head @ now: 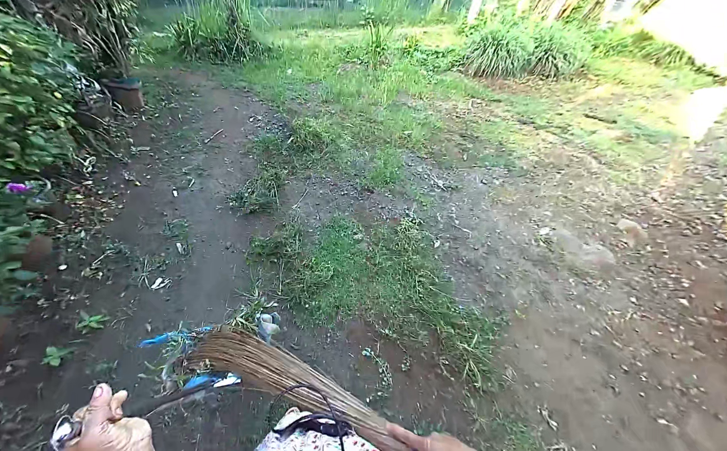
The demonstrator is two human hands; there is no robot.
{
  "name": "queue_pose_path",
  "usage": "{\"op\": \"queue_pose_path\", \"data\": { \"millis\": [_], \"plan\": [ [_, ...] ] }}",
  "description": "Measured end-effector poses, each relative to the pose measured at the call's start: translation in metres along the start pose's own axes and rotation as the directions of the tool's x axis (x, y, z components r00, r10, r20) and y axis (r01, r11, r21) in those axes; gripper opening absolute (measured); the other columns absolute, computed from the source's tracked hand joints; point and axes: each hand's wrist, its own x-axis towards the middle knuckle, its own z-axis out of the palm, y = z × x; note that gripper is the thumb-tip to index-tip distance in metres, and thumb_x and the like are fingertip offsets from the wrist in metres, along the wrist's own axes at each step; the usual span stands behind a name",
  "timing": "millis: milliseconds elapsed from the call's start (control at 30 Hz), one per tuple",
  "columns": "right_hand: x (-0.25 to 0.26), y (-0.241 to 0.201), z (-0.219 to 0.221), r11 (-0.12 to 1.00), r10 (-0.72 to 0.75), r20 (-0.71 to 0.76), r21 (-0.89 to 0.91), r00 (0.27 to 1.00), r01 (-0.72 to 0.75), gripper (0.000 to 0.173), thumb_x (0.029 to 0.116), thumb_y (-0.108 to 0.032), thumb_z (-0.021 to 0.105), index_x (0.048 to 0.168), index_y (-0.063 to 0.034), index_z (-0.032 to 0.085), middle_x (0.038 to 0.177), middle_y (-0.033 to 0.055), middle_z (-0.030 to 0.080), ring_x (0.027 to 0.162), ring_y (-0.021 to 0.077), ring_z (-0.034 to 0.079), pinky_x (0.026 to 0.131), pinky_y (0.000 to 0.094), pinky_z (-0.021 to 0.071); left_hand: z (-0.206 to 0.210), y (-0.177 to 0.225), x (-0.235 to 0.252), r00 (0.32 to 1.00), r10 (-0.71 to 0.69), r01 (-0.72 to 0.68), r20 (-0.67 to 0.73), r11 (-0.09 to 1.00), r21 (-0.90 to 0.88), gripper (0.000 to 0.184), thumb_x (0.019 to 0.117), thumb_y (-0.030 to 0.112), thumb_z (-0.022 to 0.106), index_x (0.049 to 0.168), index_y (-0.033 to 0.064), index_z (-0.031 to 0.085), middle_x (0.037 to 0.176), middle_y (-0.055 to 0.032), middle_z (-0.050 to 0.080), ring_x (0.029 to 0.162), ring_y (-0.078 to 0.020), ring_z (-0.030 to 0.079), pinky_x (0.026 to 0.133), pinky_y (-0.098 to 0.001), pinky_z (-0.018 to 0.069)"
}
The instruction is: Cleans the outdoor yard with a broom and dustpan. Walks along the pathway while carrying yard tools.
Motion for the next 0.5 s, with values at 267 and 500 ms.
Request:
{"op": "queue_pose_path", "data": {
  "millis": [267,500],
  "plan": [
    [0.081,0.049,-0.224,0.998,-0.064,0.039,0.032,0.997,0.063,0.097,0.0913,-0.017,0.072,0.165,-0.0383,0.012,0.129,0.0323,0.063,0.118,0.0524,0.061,0.101,0.0707,0.0426,0.230,-0.074,0.033,0.997,0.057,-0.058,0.043,0.998,0.018,0.027,0.0966,-0.001,0.052,0.078,0.0193,0.048,0.057,0.0168,0.047,0.053,0.0038,0.051,0.062,-0.0154,0.0503],
    [0.148,0.114,-0.470,0.992,-0.096,-0.012,-0.089,0.995,0.094,0.091,0.0941,-0.025,0.070,0.164,-0.0402,0.015,0.128,0.0298,0.064,0.118,0.0509,0.061,0.101,0.0703,0.0444,0.432,-0.143,0.040,0.996,0.054,-0.055,-0.071,0.998,-0.010,0.030,0.1020,0.001,0.049,0.076,0.0177,0.052,0.056,0.0158,0.047,0.053,0.0038,0.050,0.063,-0.0144,0.0482]
  ]
}}
